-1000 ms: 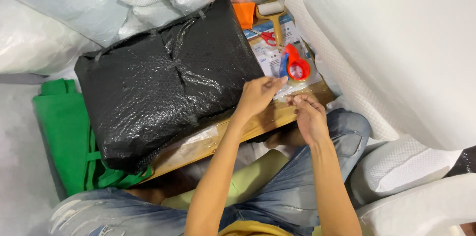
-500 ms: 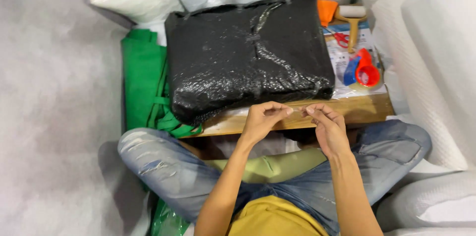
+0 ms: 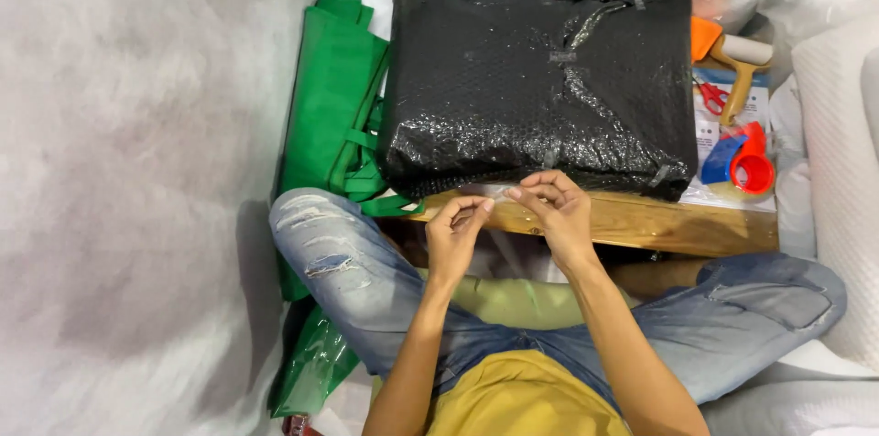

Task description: The person unboxes a black bubble-wrapped package by hand to reveal a white foam pillow, then uses an orange cloth to wipe the surface and edges of the pillow.

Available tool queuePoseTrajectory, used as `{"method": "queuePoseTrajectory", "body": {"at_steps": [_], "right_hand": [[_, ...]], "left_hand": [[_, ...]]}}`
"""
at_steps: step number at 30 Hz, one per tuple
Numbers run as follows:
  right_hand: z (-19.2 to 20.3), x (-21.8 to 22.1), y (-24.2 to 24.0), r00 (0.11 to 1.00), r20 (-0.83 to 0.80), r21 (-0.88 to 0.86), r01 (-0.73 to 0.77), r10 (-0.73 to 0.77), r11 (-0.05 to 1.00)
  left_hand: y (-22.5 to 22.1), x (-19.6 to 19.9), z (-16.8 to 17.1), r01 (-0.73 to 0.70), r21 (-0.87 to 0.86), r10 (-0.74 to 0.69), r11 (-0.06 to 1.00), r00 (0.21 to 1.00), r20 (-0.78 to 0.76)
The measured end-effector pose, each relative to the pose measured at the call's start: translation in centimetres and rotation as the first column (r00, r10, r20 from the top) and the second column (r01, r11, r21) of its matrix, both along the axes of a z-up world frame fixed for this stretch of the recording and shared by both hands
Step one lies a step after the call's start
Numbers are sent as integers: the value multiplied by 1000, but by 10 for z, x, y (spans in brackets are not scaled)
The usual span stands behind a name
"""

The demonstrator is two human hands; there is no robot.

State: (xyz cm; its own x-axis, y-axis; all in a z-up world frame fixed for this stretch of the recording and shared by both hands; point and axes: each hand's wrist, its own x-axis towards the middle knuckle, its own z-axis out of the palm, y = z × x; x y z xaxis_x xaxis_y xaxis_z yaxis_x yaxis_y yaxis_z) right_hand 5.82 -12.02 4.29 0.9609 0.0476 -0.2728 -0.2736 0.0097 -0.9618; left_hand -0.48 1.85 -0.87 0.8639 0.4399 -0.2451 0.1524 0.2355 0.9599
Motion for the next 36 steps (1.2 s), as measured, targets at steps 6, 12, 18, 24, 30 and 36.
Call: {"method": "queuePoseTrajectory", "body": {"at_steps": [6,12,18,24,30,36], "right_hand": [[-18,8,24,976,166,-121,-121,140,985],[-21,7,42,932,204,-132,-277,299,952],[-33,8,57,915,271,-225,-241,298,944],[-24,13,64,817,492,-353,-128,300,927],[-26,14,57,813,495,-307,-167,307,937],[-56,8,47,808,447,-411,-195,383,891]], "left_hand": [[7,-2,-39,-118,-196,120,974,993,1],[8,-4,-46,-215,-283,219,935,975,-18],[9,-8,-56,-252,-353,245,901,967,-65],[30,-10,-47,-391,-30,384,920,914,-129],[79,3,-30,94,883,98,459,983,-156],[117,9,-63,24,930,-129,368,991,26]]}}
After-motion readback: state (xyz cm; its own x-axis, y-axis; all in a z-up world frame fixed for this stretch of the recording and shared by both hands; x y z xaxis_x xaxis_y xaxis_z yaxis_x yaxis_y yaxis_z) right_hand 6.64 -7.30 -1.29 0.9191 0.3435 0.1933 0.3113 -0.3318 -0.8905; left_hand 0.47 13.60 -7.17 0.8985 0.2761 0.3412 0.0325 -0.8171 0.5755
